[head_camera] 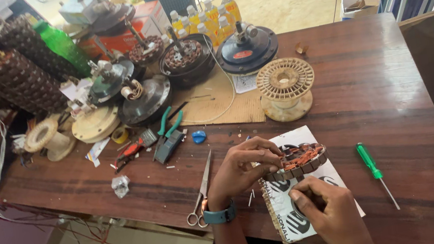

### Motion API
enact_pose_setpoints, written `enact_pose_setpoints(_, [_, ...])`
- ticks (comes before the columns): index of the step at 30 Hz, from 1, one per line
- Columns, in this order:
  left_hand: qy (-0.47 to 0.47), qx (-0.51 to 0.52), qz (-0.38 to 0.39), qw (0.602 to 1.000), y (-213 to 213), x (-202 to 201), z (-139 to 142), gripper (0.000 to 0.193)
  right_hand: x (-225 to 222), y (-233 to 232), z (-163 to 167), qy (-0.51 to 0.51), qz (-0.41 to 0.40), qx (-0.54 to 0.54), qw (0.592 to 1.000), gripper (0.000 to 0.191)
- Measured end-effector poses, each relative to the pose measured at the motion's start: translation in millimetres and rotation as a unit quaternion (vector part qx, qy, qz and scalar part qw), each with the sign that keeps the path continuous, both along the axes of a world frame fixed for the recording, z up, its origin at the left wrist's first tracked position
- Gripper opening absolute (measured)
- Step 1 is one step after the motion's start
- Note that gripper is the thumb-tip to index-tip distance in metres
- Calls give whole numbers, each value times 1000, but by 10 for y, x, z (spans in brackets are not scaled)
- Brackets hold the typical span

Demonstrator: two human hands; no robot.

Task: The person sits at a workbench assembling an electric fan motor. They hold the copper-wound stator in one hand and press and rotate the rotor with bearings into it by hand, repeatedly adjusting the fit, and briefly use a screwdriver on the assembly. Other fan motors and hand tools lie on the bench around them.

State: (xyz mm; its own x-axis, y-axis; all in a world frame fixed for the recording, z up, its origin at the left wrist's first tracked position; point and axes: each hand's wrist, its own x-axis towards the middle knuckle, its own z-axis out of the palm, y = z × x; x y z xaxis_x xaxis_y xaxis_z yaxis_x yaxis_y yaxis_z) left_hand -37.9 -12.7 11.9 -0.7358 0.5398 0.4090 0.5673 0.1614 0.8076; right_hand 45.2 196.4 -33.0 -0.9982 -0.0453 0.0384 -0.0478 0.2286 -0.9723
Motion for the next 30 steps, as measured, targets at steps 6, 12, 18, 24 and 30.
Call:
enact_pose_setpoints(6, [33,-46,29,998,26,162,140,30,11,86,16,25,54,136,989,16])
enact_pose_setpoints(12, [121,-170,140,968,277,321,275,44,-126,473,130,1,45,202,978,18])
enact_pose_setpoints(18, [149,-155,131,968,336,247,226,37,-141,629,253,110,-33,121,986,14])
enact_pose_setpoints(24, [145,-182,155,960,357,289,74,33,-260,387,419,272,-48,164,947,9])
enact_pose_setpoints(30, [113,-160,173,965,407,315,135,38,-491,347,618,288,14,200,936,13])
